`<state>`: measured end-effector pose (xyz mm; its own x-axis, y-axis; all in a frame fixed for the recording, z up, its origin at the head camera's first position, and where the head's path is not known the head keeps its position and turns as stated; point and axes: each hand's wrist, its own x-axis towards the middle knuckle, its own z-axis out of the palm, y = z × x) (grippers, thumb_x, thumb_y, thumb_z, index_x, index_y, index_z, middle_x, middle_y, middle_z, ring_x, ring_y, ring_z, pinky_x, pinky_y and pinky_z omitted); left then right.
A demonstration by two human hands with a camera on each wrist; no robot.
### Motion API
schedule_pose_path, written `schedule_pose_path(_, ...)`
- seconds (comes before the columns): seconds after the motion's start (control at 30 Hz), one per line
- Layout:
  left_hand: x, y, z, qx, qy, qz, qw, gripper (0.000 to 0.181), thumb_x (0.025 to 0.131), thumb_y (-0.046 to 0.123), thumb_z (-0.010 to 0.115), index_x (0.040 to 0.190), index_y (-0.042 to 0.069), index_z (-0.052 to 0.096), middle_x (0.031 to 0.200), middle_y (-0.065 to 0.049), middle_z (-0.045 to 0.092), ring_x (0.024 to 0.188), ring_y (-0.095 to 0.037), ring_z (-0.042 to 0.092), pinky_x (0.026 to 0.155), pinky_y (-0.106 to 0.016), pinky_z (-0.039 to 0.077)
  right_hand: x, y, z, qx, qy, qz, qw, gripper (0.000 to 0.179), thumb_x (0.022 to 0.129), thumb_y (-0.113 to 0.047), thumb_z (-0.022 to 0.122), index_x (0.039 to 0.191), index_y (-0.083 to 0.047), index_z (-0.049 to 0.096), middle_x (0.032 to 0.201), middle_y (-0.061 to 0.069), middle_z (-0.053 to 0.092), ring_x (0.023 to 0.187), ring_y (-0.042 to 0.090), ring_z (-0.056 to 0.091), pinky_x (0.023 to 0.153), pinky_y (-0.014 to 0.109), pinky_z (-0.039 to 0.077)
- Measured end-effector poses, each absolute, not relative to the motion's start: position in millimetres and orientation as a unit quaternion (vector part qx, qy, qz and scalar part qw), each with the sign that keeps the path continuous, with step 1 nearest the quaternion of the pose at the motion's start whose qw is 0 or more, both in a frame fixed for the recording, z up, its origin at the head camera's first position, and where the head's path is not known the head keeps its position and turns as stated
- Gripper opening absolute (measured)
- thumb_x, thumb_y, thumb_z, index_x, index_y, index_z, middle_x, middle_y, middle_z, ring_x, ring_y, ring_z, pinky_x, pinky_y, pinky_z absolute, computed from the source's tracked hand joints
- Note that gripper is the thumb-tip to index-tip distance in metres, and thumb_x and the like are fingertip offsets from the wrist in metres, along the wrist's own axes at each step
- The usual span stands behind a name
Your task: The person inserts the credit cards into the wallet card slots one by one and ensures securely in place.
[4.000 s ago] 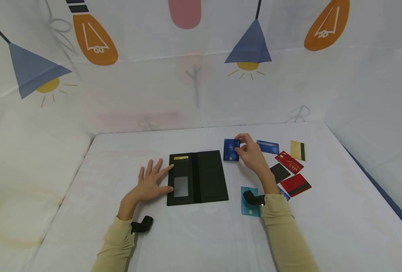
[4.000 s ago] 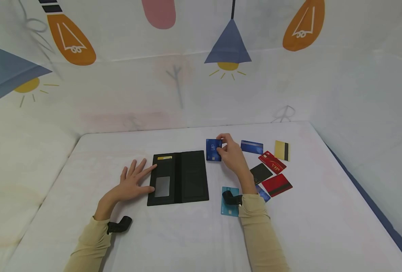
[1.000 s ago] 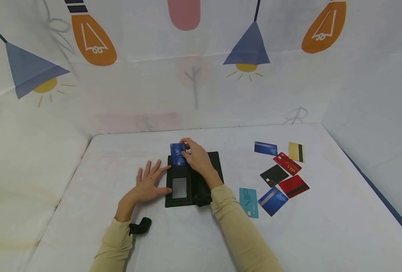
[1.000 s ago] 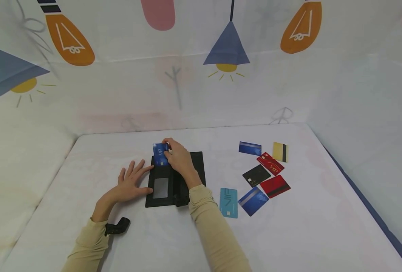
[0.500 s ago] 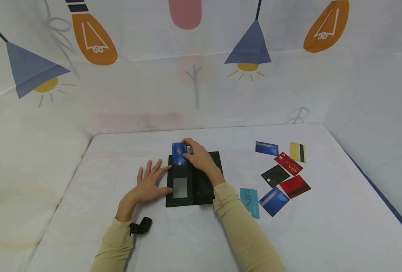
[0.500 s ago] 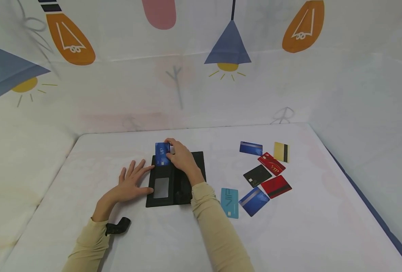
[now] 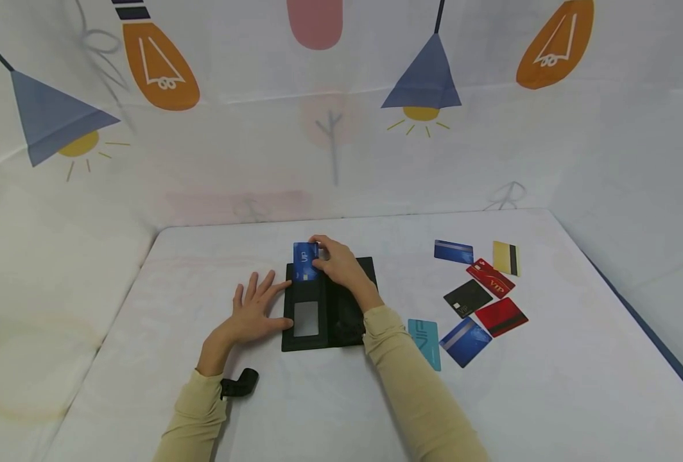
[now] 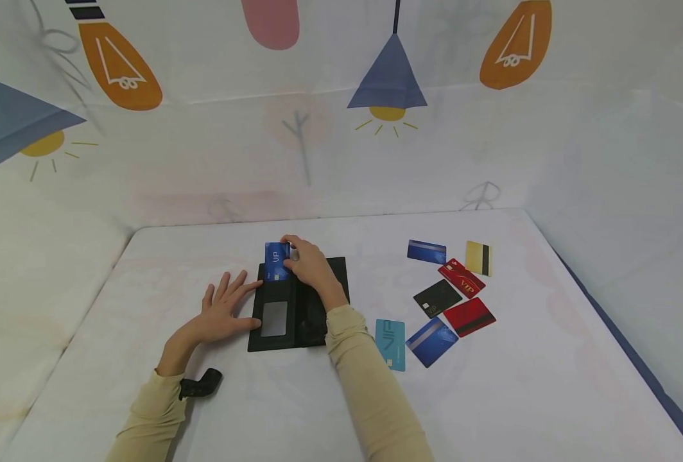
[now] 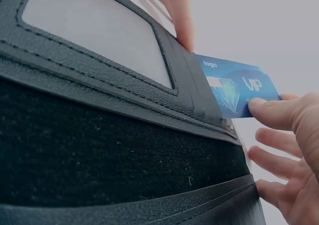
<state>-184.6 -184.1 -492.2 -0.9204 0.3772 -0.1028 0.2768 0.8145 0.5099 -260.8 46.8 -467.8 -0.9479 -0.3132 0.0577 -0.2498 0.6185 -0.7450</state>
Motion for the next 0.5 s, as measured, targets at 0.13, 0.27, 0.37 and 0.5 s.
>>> schedule_pose_path(0.13,-184.2,-184.2,-491.3,0.173,0.946,0.254,0.101,0.081,0.084,0.048,0.070,0.153,0.021,0.037,0.165,-0.018,0.006,0.149,-0.046,-0.013,0.112,-0.066,-0.016,-261.1,46.6,-466.7,-0.156,0.904,-0.397,0.042,0.043,0.098,-0.015,0.063,0.138,-0.018,0.049,0.144,0.017,0.053,0.131,0.032,0.051,0.110,0.050,0.040)
schedule_pose_path(0.27,-183.8,-184.3,-490.5,0.174,0.946,0.255,0.101,0.081,0.084,0.048,0.070,0.153,0.020,0.037,0.165,-0.019,0.007,0.149,-0.046,-0.013,0.112,-0.066,-0.016,-261.7,46.3,-465.6,-0.156,0.908,-0.386,0.044,0.043,0.097,-0.015,0.063,0.138,-0.017,0.050,0.143,0.017,0.054,0.129,0.031,0.053,0.109,0.049,0.040)
schedule_pose_path(0.37,-183.7,-184.1,-490.4,0.175,0.946,0.256,0.099,0.081,0.084,0.048,0.070,0.153,0.020,0.037,0.165,-0.019,0.007,0.149,-0.046,-0.012,0.112,-0.067,-0.015,-262.7,45.4,-464.7,-0.157,0.911,-0.378,0.048,0.043,0.097,-0.015,0.064,0.138,-0.017,0.050,0.142,0.017,0.055,0.128,0.031,0.053,0.109,0.049,0.041)
schedule_pose_path(0.5,-183.9,-184.2,-490.9,0.175,0.945,0.256,0.100,0.081,0.084,0.048,0.070,0.153,0.021,0.037,0.165,-0.019,0.007,0.149,-0.046,-0.012,0.112,-0.067,-0.015,-263.4,44.9,-464.9,-0.159,0.915,-0.367,0.052,0.044,0.097,-0.015,0.064,0.138,-0.016,0.050,0.140,0.017,0.055,0.126,0.030,0.053,0.108,0.048,0.041)
